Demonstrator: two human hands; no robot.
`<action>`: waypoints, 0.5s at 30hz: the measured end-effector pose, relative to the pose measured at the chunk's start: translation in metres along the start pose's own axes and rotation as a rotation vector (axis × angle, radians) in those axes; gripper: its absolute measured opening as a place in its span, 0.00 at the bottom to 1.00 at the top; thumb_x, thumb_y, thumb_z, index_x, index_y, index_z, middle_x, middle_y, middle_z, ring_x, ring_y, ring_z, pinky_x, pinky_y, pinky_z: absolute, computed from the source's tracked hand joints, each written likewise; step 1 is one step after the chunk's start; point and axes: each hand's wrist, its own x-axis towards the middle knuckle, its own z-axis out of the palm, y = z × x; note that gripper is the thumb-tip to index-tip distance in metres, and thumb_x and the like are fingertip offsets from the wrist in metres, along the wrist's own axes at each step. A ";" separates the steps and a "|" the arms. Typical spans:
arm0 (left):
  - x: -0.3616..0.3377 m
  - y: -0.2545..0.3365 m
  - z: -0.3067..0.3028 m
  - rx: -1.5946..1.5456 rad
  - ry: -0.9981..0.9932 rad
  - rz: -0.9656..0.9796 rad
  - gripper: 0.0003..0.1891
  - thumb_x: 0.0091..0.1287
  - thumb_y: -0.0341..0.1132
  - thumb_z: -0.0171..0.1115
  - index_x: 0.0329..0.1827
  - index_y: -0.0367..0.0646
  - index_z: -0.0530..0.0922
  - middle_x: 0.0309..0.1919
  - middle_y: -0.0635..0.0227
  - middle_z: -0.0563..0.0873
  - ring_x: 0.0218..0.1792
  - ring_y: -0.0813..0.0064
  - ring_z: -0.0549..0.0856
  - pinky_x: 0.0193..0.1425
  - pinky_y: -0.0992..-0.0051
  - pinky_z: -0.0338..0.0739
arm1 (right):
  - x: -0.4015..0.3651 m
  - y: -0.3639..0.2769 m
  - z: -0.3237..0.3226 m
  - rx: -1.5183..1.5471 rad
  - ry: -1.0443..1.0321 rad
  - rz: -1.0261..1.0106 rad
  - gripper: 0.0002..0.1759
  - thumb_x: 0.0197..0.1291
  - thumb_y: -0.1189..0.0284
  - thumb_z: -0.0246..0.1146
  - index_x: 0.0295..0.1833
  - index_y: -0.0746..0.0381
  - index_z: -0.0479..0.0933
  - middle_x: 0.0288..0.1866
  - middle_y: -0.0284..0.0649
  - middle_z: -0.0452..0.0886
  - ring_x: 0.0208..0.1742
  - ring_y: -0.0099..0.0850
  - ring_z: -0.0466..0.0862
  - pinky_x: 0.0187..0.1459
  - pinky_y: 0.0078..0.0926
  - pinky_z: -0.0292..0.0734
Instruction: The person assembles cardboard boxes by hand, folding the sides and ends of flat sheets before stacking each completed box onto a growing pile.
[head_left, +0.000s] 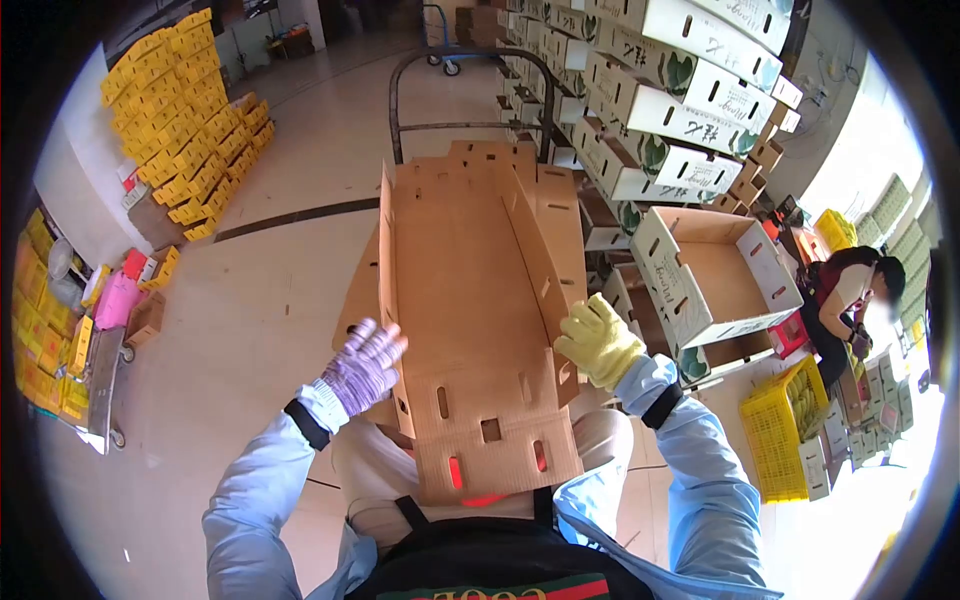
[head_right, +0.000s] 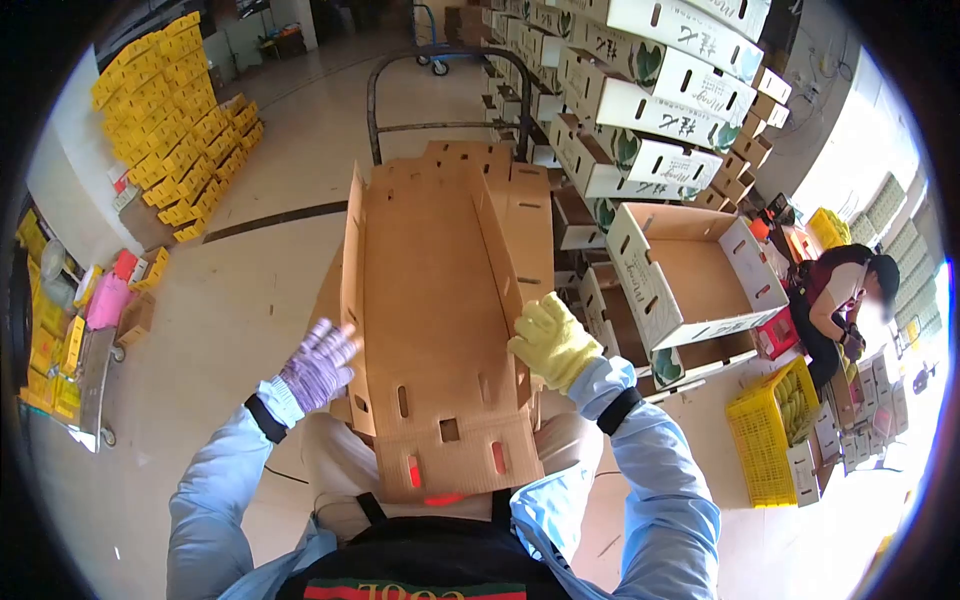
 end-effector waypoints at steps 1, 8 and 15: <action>0.002 -0.006 0.003 0.023 0.010 0.195 0.13 0.58 0.46 0.63 0.40 0.49 0.82 0.36 0.63 0.83 0.46 0.62 0.82 0.64 0.52 0.69 | 0.004 0.001 0.003 -0.013 -0.023 -0.030 0.14 0.39 0.63 0.67 0.32 0.58 0.77 0.33 0.37 0.77 0.44 0.38 0.78 0.53 0.45 0.72; 0.048 0.032 0.047 -0.270 -0.202 -0.213 0.11 0.64 0.44 0.58 0.37 0.46 0.74 0.30 0.62 0.83 0.36 0.58 0.84 0.44 0.59 0.77 | 0.025 -0.035 0.043 -0.031 -0.100 0.218 0.09 0.46 0.61 0.65 0.27 0.54 0.79 0.25 0.34 0.78 0.36 0.35 0.80 0.52 0.41 0.69; 0.088 0.063 0.033 -0.482 -0.071 -0.217 0.29 0.69 0.43 0.55 0.72 0.47 0.62 0.58 0.51 0.78 0.54 0.55 0.81 0.56 0.57 0.78 | 0.030 -0.042 0.042 -0.022 -0.192 0.310 0.04 0.50 0.67 0.63 0.28 0.54 0.81 0.27 0.35 0.80 0.39 0.35 0.81 0.56 0.41 0.68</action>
